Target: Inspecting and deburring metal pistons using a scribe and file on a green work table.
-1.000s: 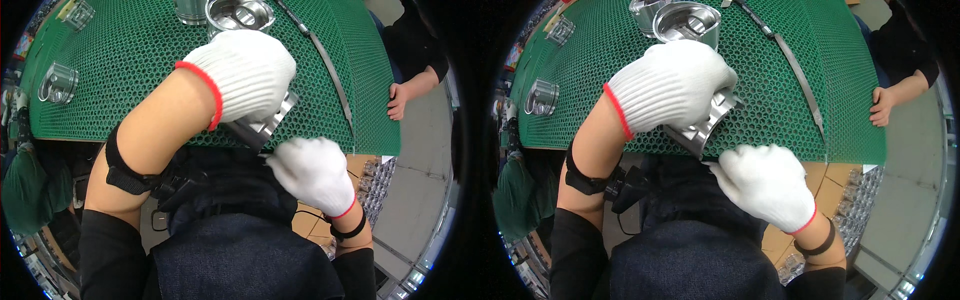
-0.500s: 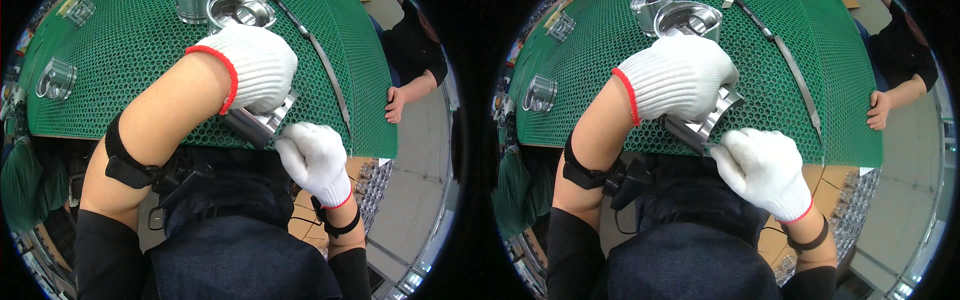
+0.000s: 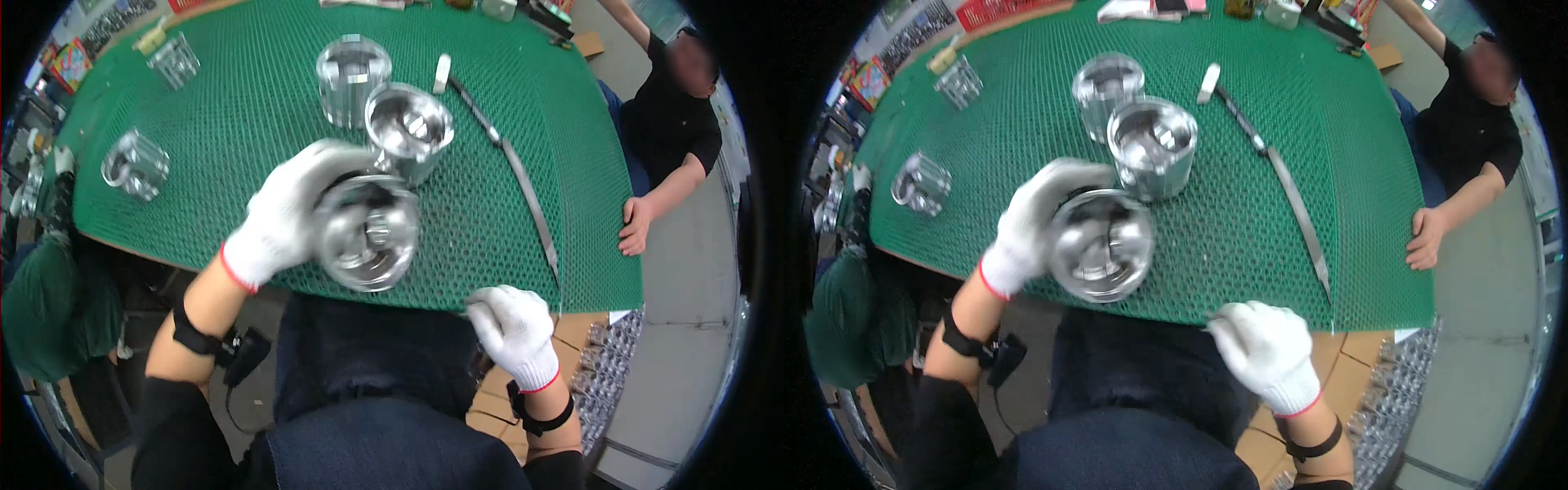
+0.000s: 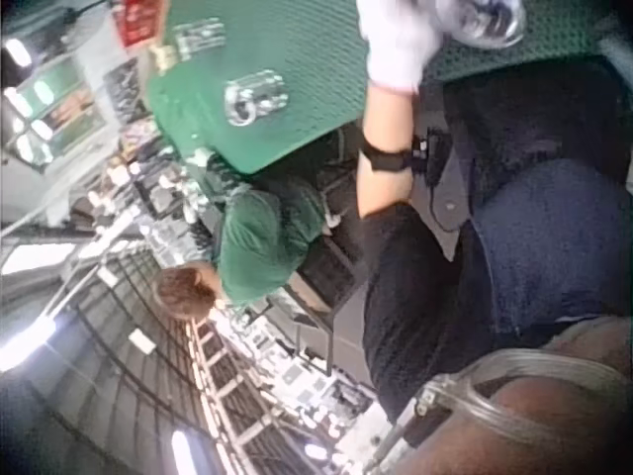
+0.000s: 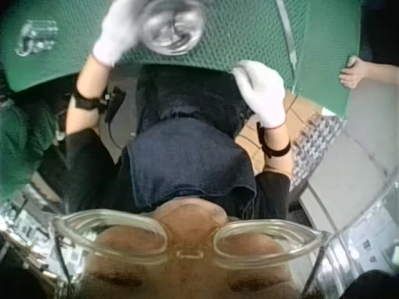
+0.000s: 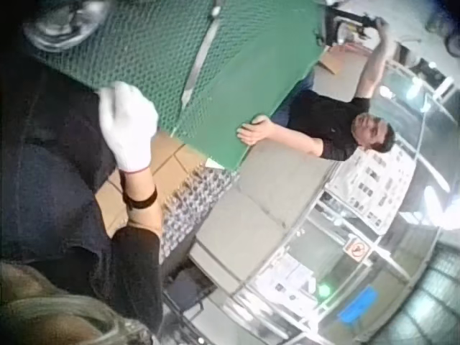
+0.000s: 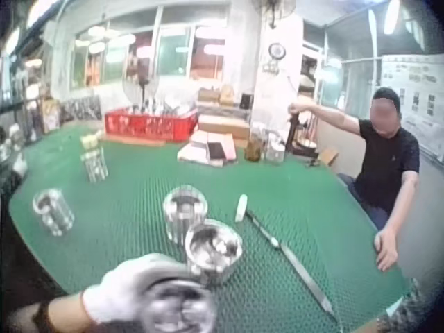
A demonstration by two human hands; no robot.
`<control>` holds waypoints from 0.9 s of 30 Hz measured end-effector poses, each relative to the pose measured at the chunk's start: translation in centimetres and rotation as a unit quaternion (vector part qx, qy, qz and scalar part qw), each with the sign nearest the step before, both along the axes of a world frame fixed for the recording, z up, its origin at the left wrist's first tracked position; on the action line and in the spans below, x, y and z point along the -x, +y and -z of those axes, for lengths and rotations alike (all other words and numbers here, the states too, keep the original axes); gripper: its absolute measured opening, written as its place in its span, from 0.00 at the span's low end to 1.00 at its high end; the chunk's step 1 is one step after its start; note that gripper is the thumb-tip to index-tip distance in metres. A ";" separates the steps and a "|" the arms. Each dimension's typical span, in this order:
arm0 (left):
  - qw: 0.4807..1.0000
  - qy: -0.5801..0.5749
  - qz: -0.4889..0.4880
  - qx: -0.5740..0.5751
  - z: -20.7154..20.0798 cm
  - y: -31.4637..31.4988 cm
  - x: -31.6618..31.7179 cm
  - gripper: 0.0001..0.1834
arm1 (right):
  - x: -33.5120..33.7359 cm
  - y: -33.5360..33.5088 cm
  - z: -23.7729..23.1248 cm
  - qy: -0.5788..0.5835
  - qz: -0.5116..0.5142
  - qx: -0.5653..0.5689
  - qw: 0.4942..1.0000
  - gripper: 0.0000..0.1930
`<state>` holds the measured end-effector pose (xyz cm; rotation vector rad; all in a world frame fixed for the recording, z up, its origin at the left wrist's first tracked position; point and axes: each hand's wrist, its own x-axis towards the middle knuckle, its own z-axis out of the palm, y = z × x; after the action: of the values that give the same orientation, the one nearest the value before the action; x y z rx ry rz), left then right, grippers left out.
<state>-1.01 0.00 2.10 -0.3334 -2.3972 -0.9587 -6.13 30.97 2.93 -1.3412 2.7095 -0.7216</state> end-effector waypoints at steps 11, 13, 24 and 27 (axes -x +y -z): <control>0.978 -0.040 -0.004 0.202 -6.0 -0.5 -9.2 0.26 | 4.5 0.6 4.0 0.195 0.096 0.040 0.975 0.07; 0.962 -0.018 0.049 0.267 -5.6 -0.9 -5.7 0.26 | 4.3 1.3 4.2 0.199 0.099 0.042 0.974 0.07; 0.939 -0.177 -0.295 0.017 0.1 -21.7 -1.6 0.20 | 3.7 0.1 4.2 0.193 0.073 0.009 0.978 0.12; 0.812 -0.198 -0.429 -0.342 4.3 -31.0 -0.5 0.15 | 3.6 0.6 4.1 0.177 0.082 0.009 0.981 0.12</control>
<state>-0.55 -30.97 -2.17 1.2136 -1.9350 -1.3783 -9.69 31.59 -1.19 -1.3792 3.1282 -0.5648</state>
